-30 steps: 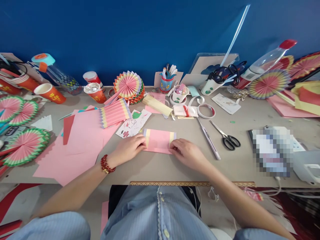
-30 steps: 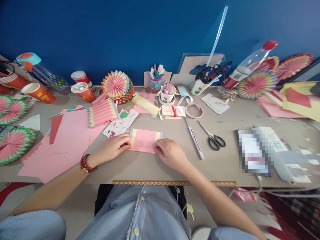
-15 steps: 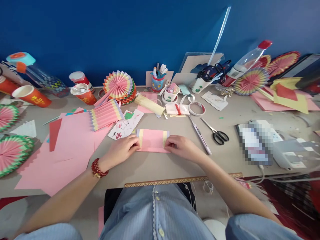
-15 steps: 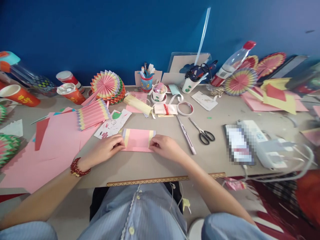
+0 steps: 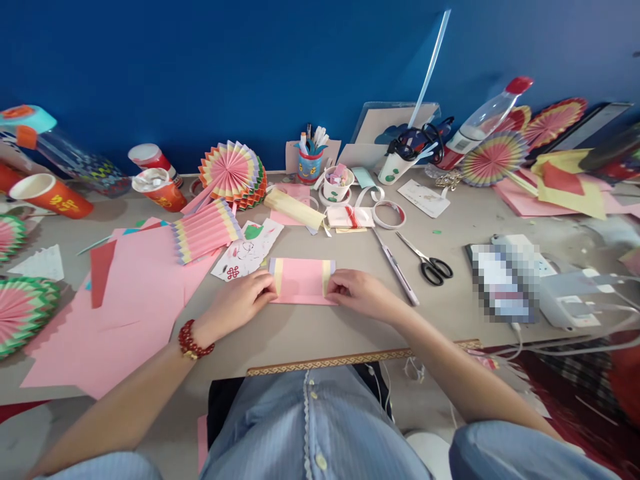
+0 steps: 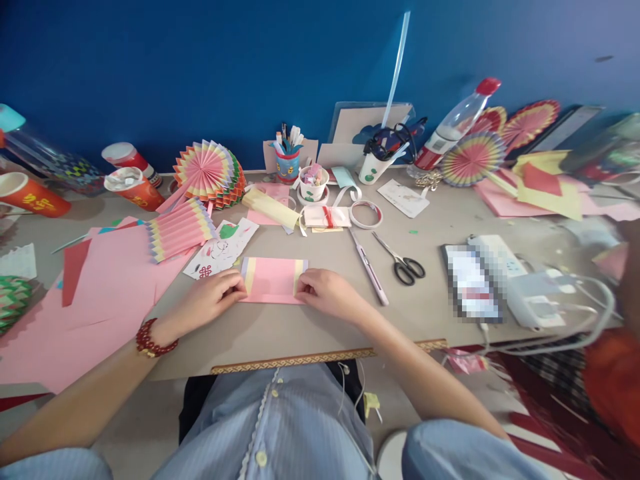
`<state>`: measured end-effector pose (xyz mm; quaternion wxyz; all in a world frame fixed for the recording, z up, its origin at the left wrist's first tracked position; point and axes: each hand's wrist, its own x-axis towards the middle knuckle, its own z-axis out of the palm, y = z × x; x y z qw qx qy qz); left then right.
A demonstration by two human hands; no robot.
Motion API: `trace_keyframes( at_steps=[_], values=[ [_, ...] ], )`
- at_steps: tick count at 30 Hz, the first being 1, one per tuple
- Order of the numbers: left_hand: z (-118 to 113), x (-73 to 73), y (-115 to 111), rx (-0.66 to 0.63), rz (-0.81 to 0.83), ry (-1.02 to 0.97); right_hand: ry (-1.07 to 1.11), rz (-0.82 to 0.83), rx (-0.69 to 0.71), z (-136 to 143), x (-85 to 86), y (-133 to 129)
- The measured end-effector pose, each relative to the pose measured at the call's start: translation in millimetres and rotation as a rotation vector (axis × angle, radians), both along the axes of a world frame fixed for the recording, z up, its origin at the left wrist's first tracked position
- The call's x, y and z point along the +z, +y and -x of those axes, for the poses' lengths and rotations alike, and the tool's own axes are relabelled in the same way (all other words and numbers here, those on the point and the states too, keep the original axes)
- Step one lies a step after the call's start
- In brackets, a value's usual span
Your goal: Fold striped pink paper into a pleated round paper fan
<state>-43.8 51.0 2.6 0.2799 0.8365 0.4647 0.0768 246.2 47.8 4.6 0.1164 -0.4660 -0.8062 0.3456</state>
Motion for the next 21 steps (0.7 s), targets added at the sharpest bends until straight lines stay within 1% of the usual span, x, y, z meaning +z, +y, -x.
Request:
trace_keyframes(
  at_steps=[8, 16, 21],
  values=[
    [1.3, -2.1, -0.1, -0.002, -0.001, 0.004, 0.014, -0.021, -0.003, -1.2, -4.6, -1.8],
    [1.0, -2.5, 0.4, 0.003, -0.003, -0.005, 0.033, -0.045, 0.001, -0.4, -2.9, -3.0],
    [1.5, -2.5, -0.1, -0.006, -0.006, -0.002, 0.024, -0.031, -0.001, -0.8, -2.3, -3.7]
  ],
)
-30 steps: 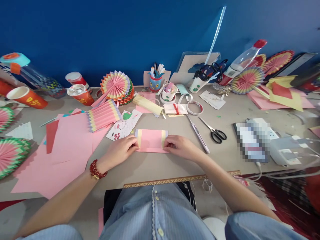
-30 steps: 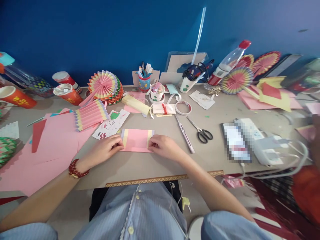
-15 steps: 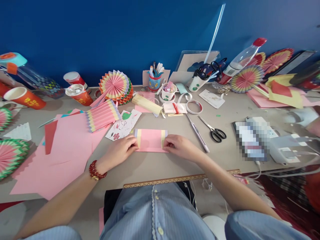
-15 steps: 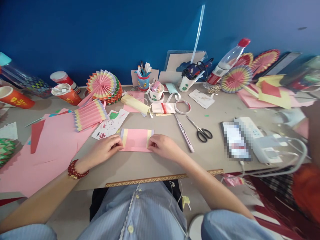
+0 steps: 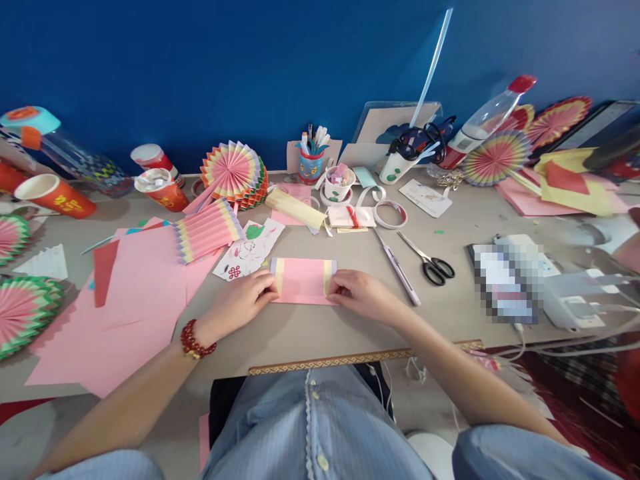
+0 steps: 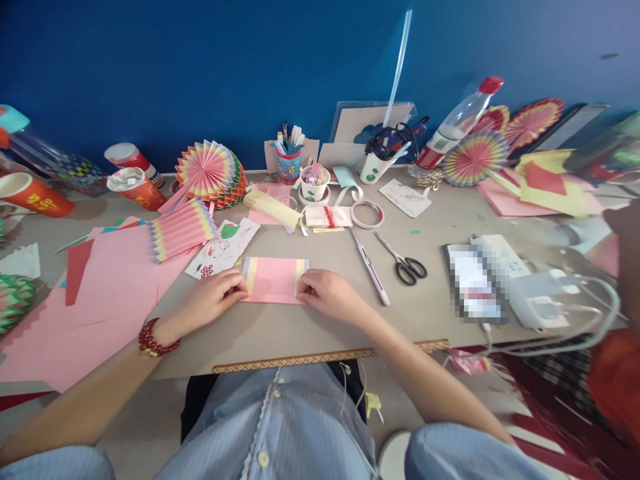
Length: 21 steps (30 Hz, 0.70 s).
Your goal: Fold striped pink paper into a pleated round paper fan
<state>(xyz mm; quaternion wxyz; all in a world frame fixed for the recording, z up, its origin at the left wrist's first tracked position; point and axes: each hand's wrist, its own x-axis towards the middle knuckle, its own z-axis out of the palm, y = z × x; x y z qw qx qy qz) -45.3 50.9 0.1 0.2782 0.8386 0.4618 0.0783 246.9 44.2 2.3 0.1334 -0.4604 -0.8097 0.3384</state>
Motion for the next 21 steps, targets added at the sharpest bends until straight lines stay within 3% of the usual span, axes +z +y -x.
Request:
trace_keyframes(
  at_steps=[21],
  values=[
    [-2.2, 3.0, 1.0, 0.004, 0.006, -0.019, -0.011, -0.018, 0.011, -1.3, -7.7, -0.5]
  ],
)
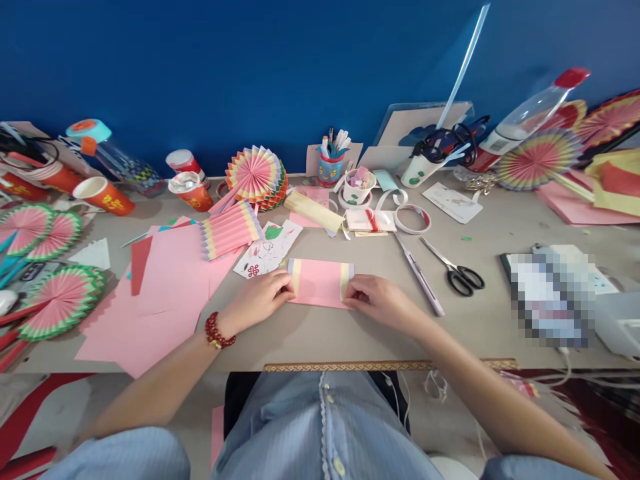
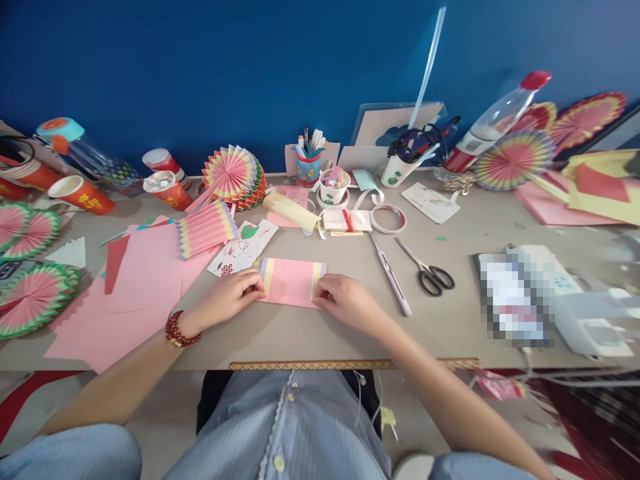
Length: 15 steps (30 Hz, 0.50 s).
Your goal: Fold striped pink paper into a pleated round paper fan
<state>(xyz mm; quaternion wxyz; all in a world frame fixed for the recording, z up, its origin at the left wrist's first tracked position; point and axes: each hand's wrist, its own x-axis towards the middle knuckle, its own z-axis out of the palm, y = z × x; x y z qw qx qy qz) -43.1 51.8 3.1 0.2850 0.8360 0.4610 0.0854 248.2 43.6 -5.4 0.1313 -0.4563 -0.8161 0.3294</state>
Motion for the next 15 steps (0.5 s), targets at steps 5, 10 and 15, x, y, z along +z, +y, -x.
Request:
trace_keyframes(
  at_steps=[5, 10, 15],
  values=[
    [-0.6, 1.6, -0.5, 0.017, 0.002, 0.023, 0.001, -0.014, 0.000, -0.3, -0.4, -0.4],
    [-1.1, 3.3, -2.3, -0.001, -0.015, 0.043, -0.011, -0.026, -0.003, -1.1, -2.3, -1.6],
    [-2.9, 1.8, -9.5, -0.011, -0.067, 0.084, -0.014, -0.050, 0.009, -0.4, -0.8, -1.9]
  ],
)
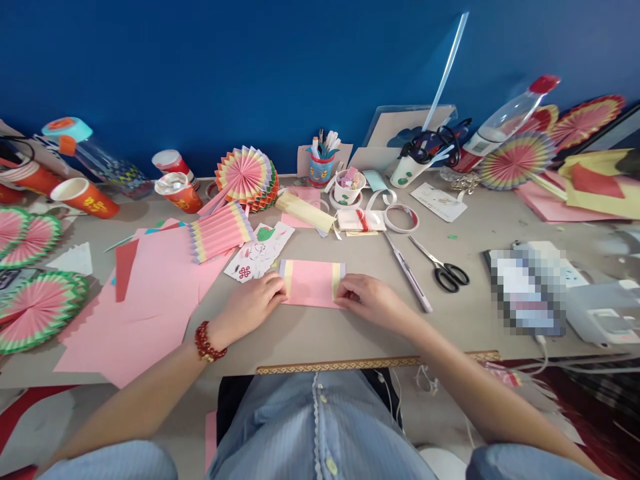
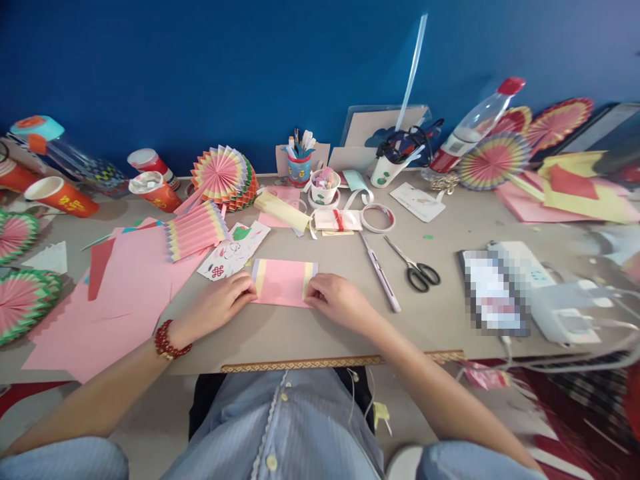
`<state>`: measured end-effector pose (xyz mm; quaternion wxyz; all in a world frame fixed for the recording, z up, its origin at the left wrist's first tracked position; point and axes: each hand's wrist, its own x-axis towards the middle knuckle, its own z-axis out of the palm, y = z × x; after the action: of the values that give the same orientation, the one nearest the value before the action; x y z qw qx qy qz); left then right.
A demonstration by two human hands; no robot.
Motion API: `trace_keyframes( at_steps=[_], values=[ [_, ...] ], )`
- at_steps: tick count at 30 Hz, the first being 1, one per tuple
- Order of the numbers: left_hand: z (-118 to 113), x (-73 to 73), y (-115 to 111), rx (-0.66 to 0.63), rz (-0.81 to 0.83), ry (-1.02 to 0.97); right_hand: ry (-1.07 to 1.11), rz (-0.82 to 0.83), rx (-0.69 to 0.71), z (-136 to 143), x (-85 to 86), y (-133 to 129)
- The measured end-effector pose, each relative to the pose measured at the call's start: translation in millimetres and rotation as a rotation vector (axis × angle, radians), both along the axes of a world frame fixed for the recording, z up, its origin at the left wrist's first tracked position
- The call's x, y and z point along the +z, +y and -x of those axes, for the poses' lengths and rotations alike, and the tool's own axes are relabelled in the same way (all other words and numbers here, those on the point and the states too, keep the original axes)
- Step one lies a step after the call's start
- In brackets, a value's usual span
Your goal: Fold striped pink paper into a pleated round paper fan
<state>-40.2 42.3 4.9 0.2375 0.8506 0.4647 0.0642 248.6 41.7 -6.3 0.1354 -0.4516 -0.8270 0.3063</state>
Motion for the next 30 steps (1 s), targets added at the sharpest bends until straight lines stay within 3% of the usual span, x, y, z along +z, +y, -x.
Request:
trace_keyframes(
  at_steps=[5, 8, 12, 15, 19, 23, 30],
  values=[
    [0.9, -12.5, -9.6, -0.037, -0.160, 0.096, 0.001, -0.096, 0.041, -2.4, -5.3, -4.7],
    [3.0, -18.2, -12.8, -0.087, -0.240, 0.178, -0.030, -0.248, 0.068, -4.6, -13.1, -10.7],
    [2.2, -15.1, -11.2, -0.274, -0.311, 0.223, -0.204, -0.490, 0.152, -5.6, -19.2, -15.7],
    [-2.2, -8.3, -6.9, -0.357, -0.316, 0.192, -0.311, -0.575, 0.231, -2.5, -16.1, -16.1],
    [-3.7, -3.5, -2.8, -0.399, -0.340, 0.160, -0.344, -0.618, 0.254, 0.8, -10.0, -18.3],
    [11.1, -5.1, -8.2, -0.444, -0.347, 0.165, -0.367, -0.630, 0.220, -11.3, -12.6, -29.9],
    [37.7, -10.4, -28.1, -0.376, -0.329, 0.203, -0.369, -0.546, 0.130, -31.0, -17.2, -54.1]
  ],
)
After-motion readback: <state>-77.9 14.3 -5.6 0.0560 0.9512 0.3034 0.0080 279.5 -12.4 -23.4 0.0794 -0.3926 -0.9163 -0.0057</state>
